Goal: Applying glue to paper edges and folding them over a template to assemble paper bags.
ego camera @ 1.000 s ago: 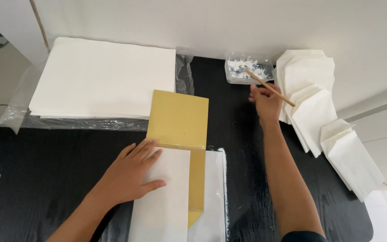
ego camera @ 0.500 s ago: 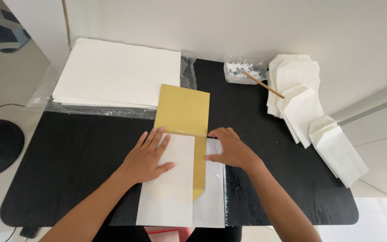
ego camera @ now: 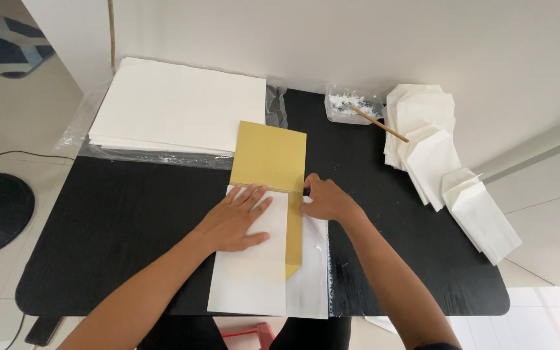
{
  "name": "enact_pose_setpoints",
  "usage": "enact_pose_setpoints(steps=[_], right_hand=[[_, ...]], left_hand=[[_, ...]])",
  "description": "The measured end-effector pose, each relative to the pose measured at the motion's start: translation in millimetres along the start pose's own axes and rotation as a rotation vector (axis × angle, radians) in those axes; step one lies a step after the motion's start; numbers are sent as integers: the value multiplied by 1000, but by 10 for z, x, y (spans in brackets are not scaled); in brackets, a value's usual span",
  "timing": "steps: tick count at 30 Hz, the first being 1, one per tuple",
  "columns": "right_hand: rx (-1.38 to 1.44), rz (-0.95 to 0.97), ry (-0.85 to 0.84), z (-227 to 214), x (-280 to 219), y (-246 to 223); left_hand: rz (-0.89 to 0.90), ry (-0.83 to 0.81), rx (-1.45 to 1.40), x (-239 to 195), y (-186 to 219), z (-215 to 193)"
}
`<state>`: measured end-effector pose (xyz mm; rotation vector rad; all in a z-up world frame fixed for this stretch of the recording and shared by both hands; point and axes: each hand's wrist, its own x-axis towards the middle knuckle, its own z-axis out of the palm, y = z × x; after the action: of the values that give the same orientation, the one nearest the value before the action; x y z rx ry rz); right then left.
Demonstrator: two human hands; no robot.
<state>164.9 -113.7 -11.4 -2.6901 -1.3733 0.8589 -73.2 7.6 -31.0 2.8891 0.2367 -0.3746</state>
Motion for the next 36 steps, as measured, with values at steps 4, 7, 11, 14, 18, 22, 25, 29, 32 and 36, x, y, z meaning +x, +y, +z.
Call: enact_pose_setpoints(steps=[4,7,11,14,18,22,25,29,32,36], right_hand=[[33,75,-22,15,-54,30],[46,129,3,-28,-163,-62],[23,157,11,-37,-235,-106],[66,198,34,23,-346,-107],[202,266,83,87,-553,-136],[250,308,82,30,-906,-377],[285,341,95,68,-1054,-435],[400,333,129,126,-1115,-457],[570,322,165,287,-1046,-352],[1250,162,376,456,-1206,-432]], left_hand=[[0,-28,-29,-48,11,-109],[-3,-39,-24,-74,17,-140],[-2,-47,-13,-84,18,-153],[-4,-34,-26,-87,11,-137],[-9,4,-38,-151,47,-194],[-9,12,-27,-175,47,-194],[9,-1,-58,-156,46,-153],[-6,-26,-84,-164,55,-178],[-11,-27,-80,-194,82,-225],[-34,3,-100,-260,157,-283]])
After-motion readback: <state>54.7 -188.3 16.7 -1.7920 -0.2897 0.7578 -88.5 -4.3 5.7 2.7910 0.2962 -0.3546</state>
